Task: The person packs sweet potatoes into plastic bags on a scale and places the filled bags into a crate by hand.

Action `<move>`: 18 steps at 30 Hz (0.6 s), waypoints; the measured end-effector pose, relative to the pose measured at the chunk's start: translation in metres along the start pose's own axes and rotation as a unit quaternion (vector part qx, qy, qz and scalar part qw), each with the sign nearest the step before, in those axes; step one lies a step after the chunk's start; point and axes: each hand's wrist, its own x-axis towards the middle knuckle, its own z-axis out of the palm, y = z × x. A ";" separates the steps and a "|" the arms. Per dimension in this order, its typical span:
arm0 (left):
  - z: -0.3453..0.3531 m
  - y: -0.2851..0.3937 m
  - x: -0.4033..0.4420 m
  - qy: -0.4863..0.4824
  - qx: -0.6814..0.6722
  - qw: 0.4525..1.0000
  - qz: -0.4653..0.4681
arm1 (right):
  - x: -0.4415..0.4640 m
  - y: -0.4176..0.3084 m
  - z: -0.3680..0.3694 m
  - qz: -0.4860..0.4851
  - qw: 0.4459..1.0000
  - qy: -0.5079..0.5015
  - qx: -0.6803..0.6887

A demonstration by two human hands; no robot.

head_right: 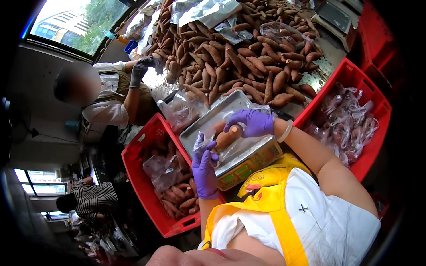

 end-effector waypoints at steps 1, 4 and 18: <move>-0.001 -0.003 0.000 0.004 -0.003 1.000 0.000 | 0.000 -0.014 -0.005 -0.011 0.995 -0.019 0.093; -0.011 -0.008 -0.006 0.017 0.025 1.000 -0.006 | 0.015 -0.047 -0.011 0.083 0.926 -0.062 0.363; -0.067 0.000 -0.066 0.237 0.297 0.894 0.239 | 0.090 -0.079 0.081 0.162 0.897 -0.131 0.389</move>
